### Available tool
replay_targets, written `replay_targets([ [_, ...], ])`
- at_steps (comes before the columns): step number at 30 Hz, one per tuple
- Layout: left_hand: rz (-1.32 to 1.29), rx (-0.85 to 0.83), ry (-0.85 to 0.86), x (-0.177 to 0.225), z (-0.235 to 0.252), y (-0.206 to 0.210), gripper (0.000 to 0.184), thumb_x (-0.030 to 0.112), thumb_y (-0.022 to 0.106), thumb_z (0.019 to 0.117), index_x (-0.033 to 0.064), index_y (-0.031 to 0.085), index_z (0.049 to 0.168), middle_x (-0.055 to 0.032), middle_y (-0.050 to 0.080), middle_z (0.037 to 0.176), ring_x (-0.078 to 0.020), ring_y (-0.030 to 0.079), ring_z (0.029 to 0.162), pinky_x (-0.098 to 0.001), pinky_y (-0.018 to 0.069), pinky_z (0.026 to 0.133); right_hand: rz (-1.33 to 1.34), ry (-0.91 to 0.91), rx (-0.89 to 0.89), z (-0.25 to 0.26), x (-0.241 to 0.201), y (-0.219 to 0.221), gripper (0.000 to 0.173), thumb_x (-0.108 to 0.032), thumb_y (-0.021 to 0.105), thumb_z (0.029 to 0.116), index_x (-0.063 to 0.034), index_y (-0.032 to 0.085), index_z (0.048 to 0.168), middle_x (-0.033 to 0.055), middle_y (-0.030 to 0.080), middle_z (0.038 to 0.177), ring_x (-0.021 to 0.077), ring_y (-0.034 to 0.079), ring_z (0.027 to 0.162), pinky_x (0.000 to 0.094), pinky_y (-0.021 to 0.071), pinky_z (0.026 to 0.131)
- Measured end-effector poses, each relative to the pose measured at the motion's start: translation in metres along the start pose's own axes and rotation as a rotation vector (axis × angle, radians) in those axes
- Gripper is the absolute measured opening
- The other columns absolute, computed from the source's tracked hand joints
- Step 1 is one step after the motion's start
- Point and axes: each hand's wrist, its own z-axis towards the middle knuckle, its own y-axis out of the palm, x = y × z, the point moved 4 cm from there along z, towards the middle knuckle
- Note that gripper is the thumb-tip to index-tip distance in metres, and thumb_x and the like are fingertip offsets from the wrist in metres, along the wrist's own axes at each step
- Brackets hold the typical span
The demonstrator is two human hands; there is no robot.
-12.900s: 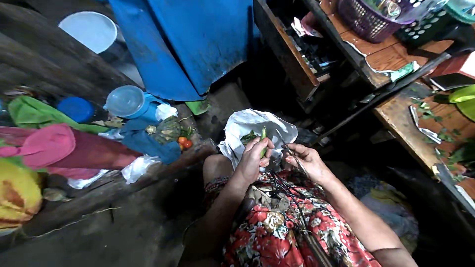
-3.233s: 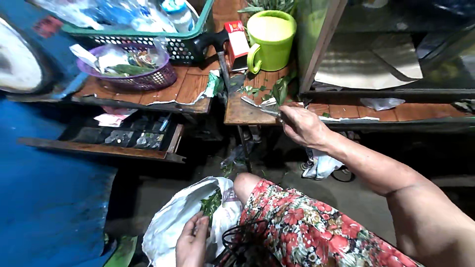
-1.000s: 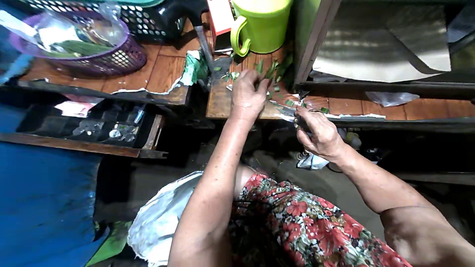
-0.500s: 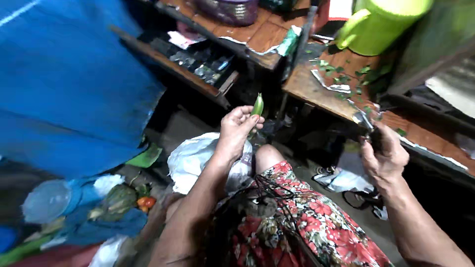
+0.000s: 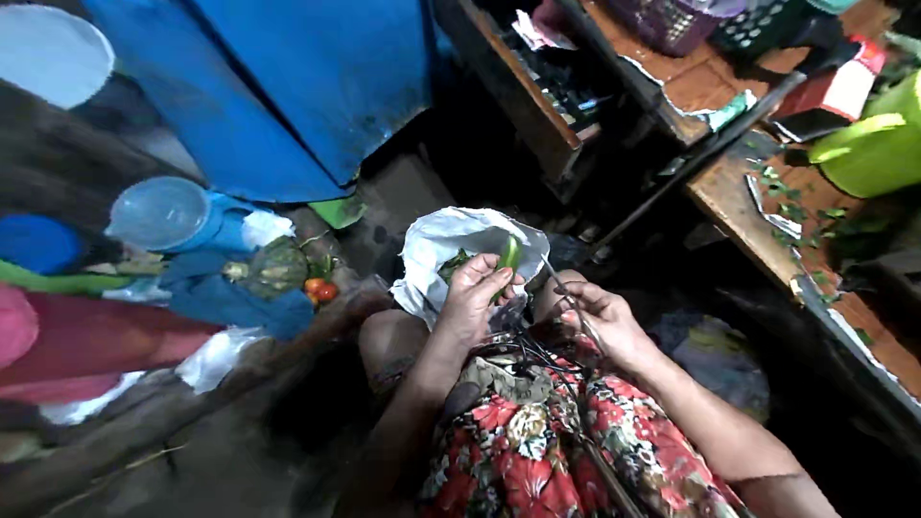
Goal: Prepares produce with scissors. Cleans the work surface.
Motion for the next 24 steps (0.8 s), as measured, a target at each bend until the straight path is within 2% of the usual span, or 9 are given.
replay_targets([
  [3,-0.013,0.037,0.023,0.004,-0.006,-0.014,0.012,-0.002,0.057,0.0964,0.0033,0.065,0.104,-0.0070,0.072,0.083,-0.0095,0.065,0.068,-0.0217,0.0546,0.063,-0.023,0.002,-0.068,0.014,0.000,0.023,0.033,-0.019,0.070,0.0964,0.0013,0.064,0.122,-0.0012,0.071,0.091,0.0027,0.064,0.070,0.0196,0.0554,0.063],
  [6,0.002,0.050,0.027,0.006,-0.009,-0.025,0.011,-0.004,0.059,0.0944,0.0029,0.064,0.101,-0.0059,0.071,0.080,-0.0085,0.064,0.066,-0.0209,0.0537,0.063,-0.063,0.028,-0.124,0.022,-0.002,0.039,0.036,-0.022,0.069,0.0974,0.0012,0.063,0.124,-0.0003,0.072,0.092,0.0042,0.065,0.072,0.0211,0.0562,0.065],
  [15,0.086,0.003,-0.001,-0.001,-0.008,-0.045,0.011,-0.003,0.060,0.0941,0.0023,0.064,0.103,-0.0039,0.070,0.078,-0.0048,0.059,0.062,-0.0181,0.0482,0.059,-0.129,-0.018,-0.170,0.039,-0.003,0.056,0.035,-0.027,0.063,0.1018,0.0007,0.064,0.123,-0.0002,0.071,0.088,0.0046,0.065,0.071,0.0223,0.0566,0.066],
  [24,0.056,-0.005,-0.009,-0.003,-0.007,-0.054,0.010,-0.003,0.060,0.0934,0.0030,0.064,0.100,-0.0025,0.068,0.075,-0.0038,0.056,0.059,-0.0179,0.0471,0.057,-0.177,0.001,-0.222,0.047,0.005,0.059,0.035,-0.030,0.066,0.1007,-0.0012,0.066,0.121,-0.0028,0.067,0.080,0.0010,0.057,0.060,0.0186,0.0496,0.055],
])
